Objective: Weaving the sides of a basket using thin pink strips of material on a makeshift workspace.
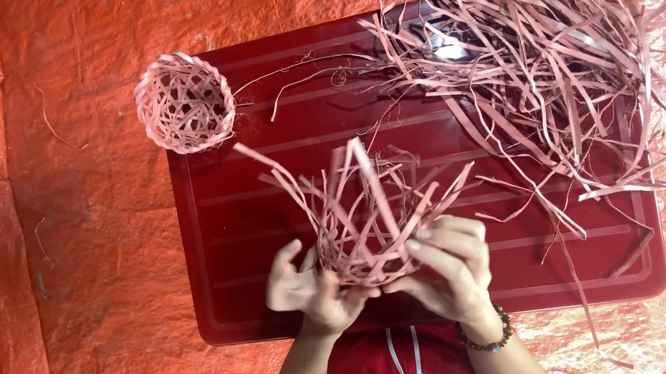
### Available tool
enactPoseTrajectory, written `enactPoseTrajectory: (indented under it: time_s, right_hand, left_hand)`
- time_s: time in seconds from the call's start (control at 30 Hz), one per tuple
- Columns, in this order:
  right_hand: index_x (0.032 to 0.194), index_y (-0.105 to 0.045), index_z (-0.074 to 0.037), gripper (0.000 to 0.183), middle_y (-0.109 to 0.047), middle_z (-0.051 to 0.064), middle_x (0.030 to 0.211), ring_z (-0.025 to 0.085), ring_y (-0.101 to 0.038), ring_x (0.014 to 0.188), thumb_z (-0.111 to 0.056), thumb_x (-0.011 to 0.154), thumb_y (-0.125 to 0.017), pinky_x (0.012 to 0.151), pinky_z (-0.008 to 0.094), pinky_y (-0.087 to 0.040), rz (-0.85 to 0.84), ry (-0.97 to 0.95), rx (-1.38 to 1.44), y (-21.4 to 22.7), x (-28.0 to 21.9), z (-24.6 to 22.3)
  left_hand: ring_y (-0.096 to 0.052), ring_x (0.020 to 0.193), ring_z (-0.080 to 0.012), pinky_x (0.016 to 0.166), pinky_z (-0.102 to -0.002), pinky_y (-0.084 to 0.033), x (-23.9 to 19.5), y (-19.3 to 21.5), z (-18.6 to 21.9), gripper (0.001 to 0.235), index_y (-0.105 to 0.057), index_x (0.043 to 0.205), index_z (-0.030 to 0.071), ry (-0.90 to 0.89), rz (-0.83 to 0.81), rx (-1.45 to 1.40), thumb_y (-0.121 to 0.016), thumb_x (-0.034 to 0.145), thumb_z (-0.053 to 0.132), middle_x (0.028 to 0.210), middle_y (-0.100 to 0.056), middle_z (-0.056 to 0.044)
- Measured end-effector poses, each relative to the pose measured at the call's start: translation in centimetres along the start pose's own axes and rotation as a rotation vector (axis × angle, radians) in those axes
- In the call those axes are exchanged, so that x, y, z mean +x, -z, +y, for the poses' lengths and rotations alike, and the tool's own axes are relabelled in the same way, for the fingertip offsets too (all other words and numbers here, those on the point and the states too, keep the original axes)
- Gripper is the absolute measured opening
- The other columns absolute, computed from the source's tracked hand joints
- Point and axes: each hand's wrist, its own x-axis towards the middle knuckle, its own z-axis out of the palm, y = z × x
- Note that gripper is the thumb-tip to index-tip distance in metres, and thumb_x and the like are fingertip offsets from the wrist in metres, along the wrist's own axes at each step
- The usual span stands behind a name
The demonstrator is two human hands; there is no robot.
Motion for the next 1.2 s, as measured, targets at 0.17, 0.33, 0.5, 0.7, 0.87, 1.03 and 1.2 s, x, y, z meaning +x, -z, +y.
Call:
enactPoseTrajectory:
  time_s: [0.17,0.33,0.5,0.7,0.87,1.03,1.2]
  right_hand:
    - [0.101,-0.051,0.000,0.042,-0.054,0.014,0.101,0.028,-0.055,0.088,-0.026,0.073,-0.067,0.079,0.033,-0.050,-0.094,0.054,0.042,-0.1,0.8,-0.4]
    - [0.107,-0.047,0.003,0.040,-0.052,0.020,0.109,0.030,-0.058,0.096,-0.018,0.078,-0.064,0.082,0.036,-0.054,-0.168,0.081,0.083,-0.1,2.0,-1.0]
    - [0.104,-0.051,0.003,0.033,-0.055,0.017,0.106,0.028,-0.060,0.087,-0.012,0.077,-0.064,0.076,0.033,-0.055,-0.168,0.051,0.104,-0.1,2.3,-1.2]
    - [0.097,-0.054,0.003,0.026,-0.057,0.018,0.099,0.026,-0.059,0.076,-0.007,0.075,-0.065,0.065,0.029,-0.053,-0.134,0.043,0.145,-0.2,2.5,-1.4]
    - [0.097,-0.054,-0.002,0.024,-0.059,0.014,0.097,0.023,-0.060,0.075,-0.006,0.076,-0.065,0.064,0.028,-0.052,-0.117,0.053,0.152,-0.2,2.1,-1.2]
    - [0.097,-0.055,-0.004,0.022,-0.061,0.011,0.095,0.021,-0.058,0.073,-0.003,0.077,-0.063,0.059,0.027,-0.049,-0.096,0.058,0.129,0.0,1.6,-1.3]
    - [0.097,-0.057,-0.006,0.025,-0.060,0.009,0.099,0.019,-0.057,0.077,-0.008,0.075,-0.068,0.068,0.028,-0.049,-0.097,0.049,0.008,0.1,0.9,-1.0]
  left_hand:
    - [-0.039,0.109,-0.0308,0.089,-0.037,-0.047,0.2,0.0,-0.3,0.033,-0.043,0.114,0.014,-0.142,-0.050,0.076,-0.045,0.089,0.036,0.120,-0.040,-0.008]
    - [-0.044,0.101,-0.0325,0.081,-0.039,-0.049,1.9,0.3,0.5,0.029,-0.044,0.109,0.011,-0.070,-0.087,0.106,-0.037,0.092,0.033,0.106,-0.048,-0.014]
    - [-0.043,0.101,-0.0299,0.077,-0.032,-0.056,1.7,0.2,0.6,0.021,-0.047,0.106,0.008,-0.089,-0.046,0.093,-0.051,0.087,0.016,0.104,-0.045,-0.015]
    - [-0.050,0.086,-0.0222,0.068,-0.025,-0.056,0.2,0.0,0.1,0.023,-0.050,0.104,0.010,-0.140,0.054,0.122,-0.058,0.083,0.009,0.103,-0.045,-0.012]
    - [-0.050,0.080,-0.0214,0.067,-0.025,-0.055,0.5,0.5,0.5,0.018,-0.050,0.101,0.010,-0.169,0.022,0.116,-0.055,0.084,0.008,0.100,-0.044,-0.013]
    - [-0.050,0.082,-0.0222,0.071,-0.026,-0.056,0.5,0.7,0.6,0.020,-0.049,0.100,0.011,-0.188,-0.026,0.113,-0.055,0.083,0.003,0.103,-0.042,-0.012]
    - [-0.048,0.099,-0.0277,0.084,-0.035,-0.050,0.1,0.2,0.1,0.030,-0.047,0.108,0.010,-0.076,-0.135,0.122,-0.046,0.089,0.033,0.110,-0.045,-0.014]
